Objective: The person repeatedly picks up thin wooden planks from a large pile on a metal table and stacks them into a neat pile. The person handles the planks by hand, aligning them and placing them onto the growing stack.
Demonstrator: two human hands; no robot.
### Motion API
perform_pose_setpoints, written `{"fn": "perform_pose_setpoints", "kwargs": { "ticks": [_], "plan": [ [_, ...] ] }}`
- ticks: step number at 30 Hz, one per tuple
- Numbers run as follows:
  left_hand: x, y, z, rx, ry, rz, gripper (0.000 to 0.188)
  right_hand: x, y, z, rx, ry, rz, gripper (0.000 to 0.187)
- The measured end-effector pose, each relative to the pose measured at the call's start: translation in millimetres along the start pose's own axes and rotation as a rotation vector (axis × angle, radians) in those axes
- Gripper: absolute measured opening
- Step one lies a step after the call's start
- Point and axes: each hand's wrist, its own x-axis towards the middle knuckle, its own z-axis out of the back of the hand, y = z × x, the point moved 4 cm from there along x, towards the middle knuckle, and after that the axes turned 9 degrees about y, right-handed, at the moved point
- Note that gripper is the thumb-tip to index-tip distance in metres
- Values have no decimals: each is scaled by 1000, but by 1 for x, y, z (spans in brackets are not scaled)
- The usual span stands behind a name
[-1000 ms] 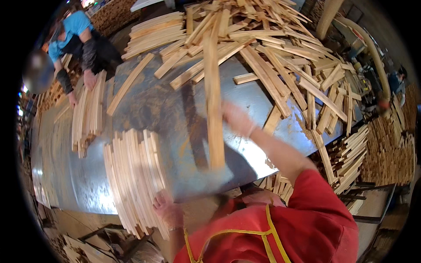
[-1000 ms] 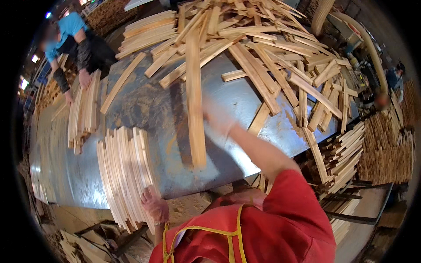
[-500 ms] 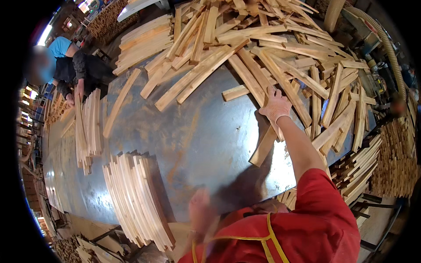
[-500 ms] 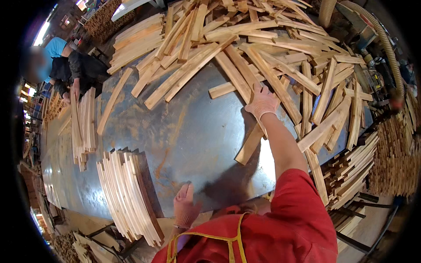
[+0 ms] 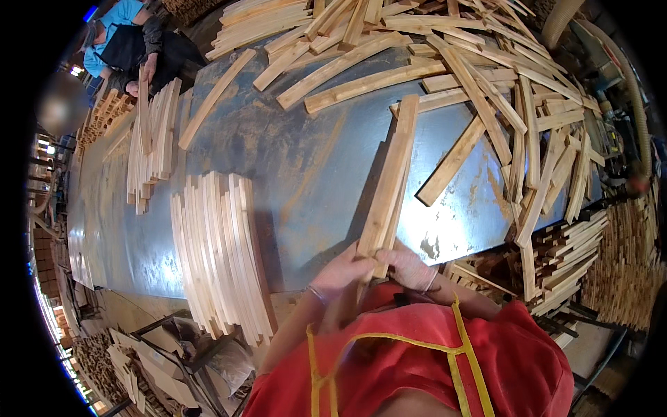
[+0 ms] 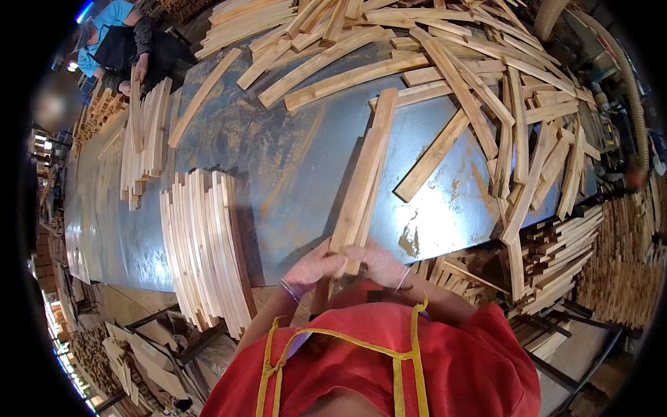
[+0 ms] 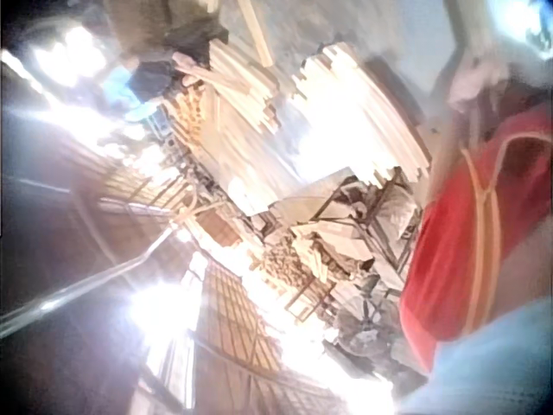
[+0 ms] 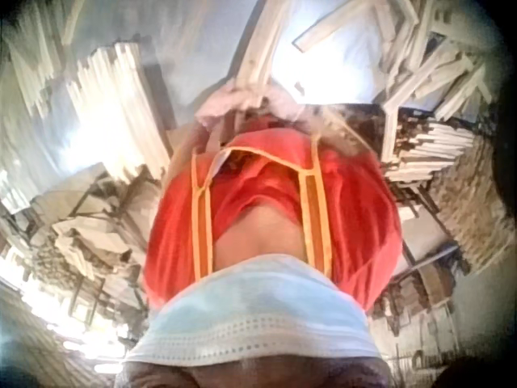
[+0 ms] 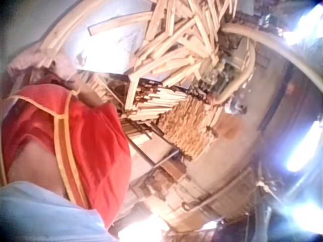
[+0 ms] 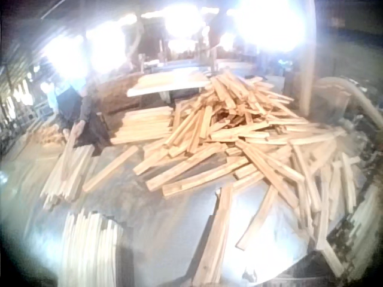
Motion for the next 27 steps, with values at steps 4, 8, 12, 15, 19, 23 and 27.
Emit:
{"fn": "perform_pose_setpoints", "kwargs": {
  "ticks": [4,8,12,15,19,23,27],
  "plan": [
    [-72,12,10,-25,-181,137,56,3,0,-14,-78,-97,10,72],
    [-146,65,59,444,-834,108,37,11,-20,-11,-675,-316,-377,46],
    [-211,90,87,1219,-1162,-89,47,23,-76,-34,-1121,-88,-526,71],
    [-213,84,98,1331,-1181,237,59,50,-142,-3,-1220,286,-435,65],
    [-205,106,117,1603,-1373,180,68,39,-39,30,-1130,100,-163,63],
    [-142,70,93,1489,-1094,-42,81,-61,169,172,-1701,-815,-19,56],
    [-61,40,58,1362,-791,193,98,-226,277,227,-1388,-1888,74,65]
  ]
}}
